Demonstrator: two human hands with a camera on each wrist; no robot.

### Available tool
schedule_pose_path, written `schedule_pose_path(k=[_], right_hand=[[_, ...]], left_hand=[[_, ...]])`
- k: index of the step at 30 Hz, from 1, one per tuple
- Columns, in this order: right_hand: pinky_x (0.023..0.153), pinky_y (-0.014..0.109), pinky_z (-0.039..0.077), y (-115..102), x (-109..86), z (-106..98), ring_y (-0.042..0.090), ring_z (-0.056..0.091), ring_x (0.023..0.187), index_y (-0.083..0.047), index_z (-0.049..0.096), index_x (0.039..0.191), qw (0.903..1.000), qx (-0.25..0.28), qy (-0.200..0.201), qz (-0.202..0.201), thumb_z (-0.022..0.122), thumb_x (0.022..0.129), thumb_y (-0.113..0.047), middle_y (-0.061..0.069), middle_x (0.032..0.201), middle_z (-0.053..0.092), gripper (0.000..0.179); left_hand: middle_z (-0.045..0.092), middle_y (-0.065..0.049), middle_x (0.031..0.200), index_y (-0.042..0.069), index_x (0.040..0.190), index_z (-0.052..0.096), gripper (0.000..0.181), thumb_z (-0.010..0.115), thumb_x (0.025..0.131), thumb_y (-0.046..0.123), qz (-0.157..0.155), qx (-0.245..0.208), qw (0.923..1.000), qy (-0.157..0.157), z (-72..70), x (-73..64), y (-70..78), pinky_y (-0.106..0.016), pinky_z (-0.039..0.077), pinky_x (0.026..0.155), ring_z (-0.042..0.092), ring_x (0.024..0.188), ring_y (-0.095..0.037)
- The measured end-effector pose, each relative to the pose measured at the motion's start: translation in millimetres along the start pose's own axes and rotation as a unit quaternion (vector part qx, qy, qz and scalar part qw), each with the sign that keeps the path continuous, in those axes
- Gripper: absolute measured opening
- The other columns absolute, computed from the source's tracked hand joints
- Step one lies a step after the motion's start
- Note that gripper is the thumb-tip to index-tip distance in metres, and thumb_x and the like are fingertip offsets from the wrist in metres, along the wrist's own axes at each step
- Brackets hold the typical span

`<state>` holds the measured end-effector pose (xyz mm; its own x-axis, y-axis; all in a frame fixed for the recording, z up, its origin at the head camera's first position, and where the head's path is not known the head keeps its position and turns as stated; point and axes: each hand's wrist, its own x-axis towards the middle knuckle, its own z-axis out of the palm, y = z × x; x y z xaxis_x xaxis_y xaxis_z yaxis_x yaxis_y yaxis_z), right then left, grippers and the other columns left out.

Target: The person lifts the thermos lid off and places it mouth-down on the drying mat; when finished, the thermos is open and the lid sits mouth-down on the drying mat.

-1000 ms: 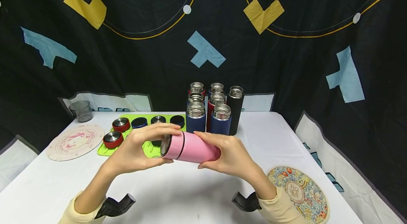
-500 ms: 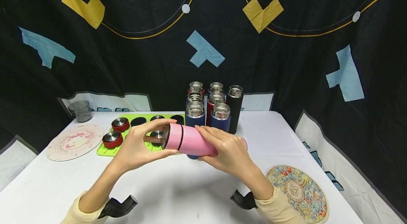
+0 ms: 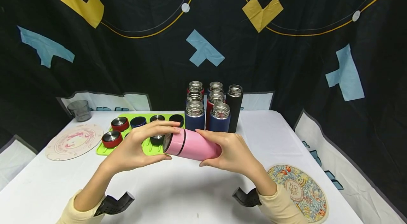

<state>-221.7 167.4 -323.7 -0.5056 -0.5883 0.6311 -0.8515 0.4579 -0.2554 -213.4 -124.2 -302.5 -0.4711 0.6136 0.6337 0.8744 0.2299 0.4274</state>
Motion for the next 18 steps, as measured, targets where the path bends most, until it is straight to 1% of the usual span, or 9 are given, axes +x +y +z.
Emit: schedule_pose_path(k=[2, 4, 7, 9, 12, 14, 18], right_hand=[[0.075, 0.032, 0.056, 0.5, -0.3, 0.4, 0.011, 0.065, 0.096, -0.020, 0.061, 0.132, 1.0000, 0.007, -0.002, 0.001, 0.092, 0.062, -0.034, -0.003, 0.115, 0.068, 0.078], [0.076, 0.033, 0.056, 0.7, -0.3, 0.8, 0.011, 0.065, 0.097, -0.020, 0.061, 0.132, 1.0000, 0.005, -0.001, -0.001, 0.092, 0.062, -0.034, -0.002, 0.116, 0.068, 0.078], [0.078, 0.034, 0.056, -0.1, 0.6, 1.2, 0.013, 0.065, 0.100, -0.018, 0.061, 0.132, 1.0000, -0.005, 0.004, -0.006, 0.092, 0.062, -0.033, -0.001, 0.118, 0.067, 0.078], [0.080, 0.036, 0.056, -0.8, 1.2, 1.4, 0.015, 0.065, 0.103, -0.017, 0.061, 0.132, 0.9998, -0.016, 0.007, -0.008, 0.092, 0.062, -0.032, 0.001, 0.120, 0.066, 0.079], [0.081, 0.038, 0.056, -2.1, 2.1, 2.3, 0.017, 0.064, 0.108, -0.016, 0.061, 0.132, 0.9989, -0.043, 0.016, -0.013, 0.092, 0.062, -0.032, 0.002, 0.122, 0.065, 0.078], [0.080, 0.038, 0.056, -2.5, 2.4, 3.5, 0.018, 0.063, 0.109, -0.016, 0.061, 0.131, 0.9974, -0.065, 0.025, -0.017, 0.092, 0.061, -0.033, 0.003, 0.122, 0.065, 0.078], [0.076, 0.039, 0.057, -2.5, 3.6, 7.9, 0.021, 0.065, 0.106, -0.014, 0.062, 0.129, 0.9911, -0.117, 0.051, -0.037, 0.093, 0.059, -0.033, 0.005, 0.121, 0.066, 0.079]], left_hand=[[0.055, 0.000, 0.135, 0.017, 0.129, 0.060, 0.064, 0.087, 0.071, 0.011, 0.004, 0.002, 1.0000, 0.004, -0.1, 0.4, -0.6, -0.036, 0.051, 0.093, 0.048, 0.125, -0.019], [0.057, -0.002, 0.133, 0.015, 0.128, 0.061, 0.063, 0.087, 0.071, 0.011, 0.012, 0.008, 0.9999, 0.010, 0.1, 0.8, -1.1, -0.036, 0.051, 0.092, 0.050, 0.123, -0.020], [0.059, -0.003, 0.131, 0.014, 0.127, 0.062, 0.062, 0.088, 0.070, 0.012, 0.020, 0.019, 0.9994, 0.021, 0.4, 1.2, -2.2, -0.037, 0.051, 0.092, 0.052, 0.122, -0.020], [0.060, -0.004, 0.130, 0.013, 0.127, 0.062, 0.063, 0.088, 0.069, 0.013, 0.018, 0.019, 0.9992, 0.030, 1.0, 1.2, -2.7, -0.035, 0.052, 0.090, 0.053, 0.120, -0.020], [0.060, -0.004, 0.128, 0.013, 0.127, 0.062, 0.063, 0.088, 0.070, 0.015, -0.002, 0.010, 0.9990, 0.044, 2.5, 1.1, -3.2, -0.031, 0.055, 0.084, 0.055, 0.118, -0.020], [0.060, -0.001, 0.127, 0.014, 0.128, 0.061, 0.063, 0.088, 0.071, 0.017, -0.028, 0.000, 0.9981, 0.055, 4.0, 0.9, -3.0, -0.029, 0.056, 0.080, 0.055, 0.115, -0.019], [0.061, 0.002, 0.124, 0.017, 0.129, 0.060, 0.063, 0.087, 0.072, 0.024, -0.087, 0.003, 0.9935, 0.074, 6.9, 0.6, -1.2, -0.027, 0.056, 0.076, 0.057, 0.110, -0.017]])
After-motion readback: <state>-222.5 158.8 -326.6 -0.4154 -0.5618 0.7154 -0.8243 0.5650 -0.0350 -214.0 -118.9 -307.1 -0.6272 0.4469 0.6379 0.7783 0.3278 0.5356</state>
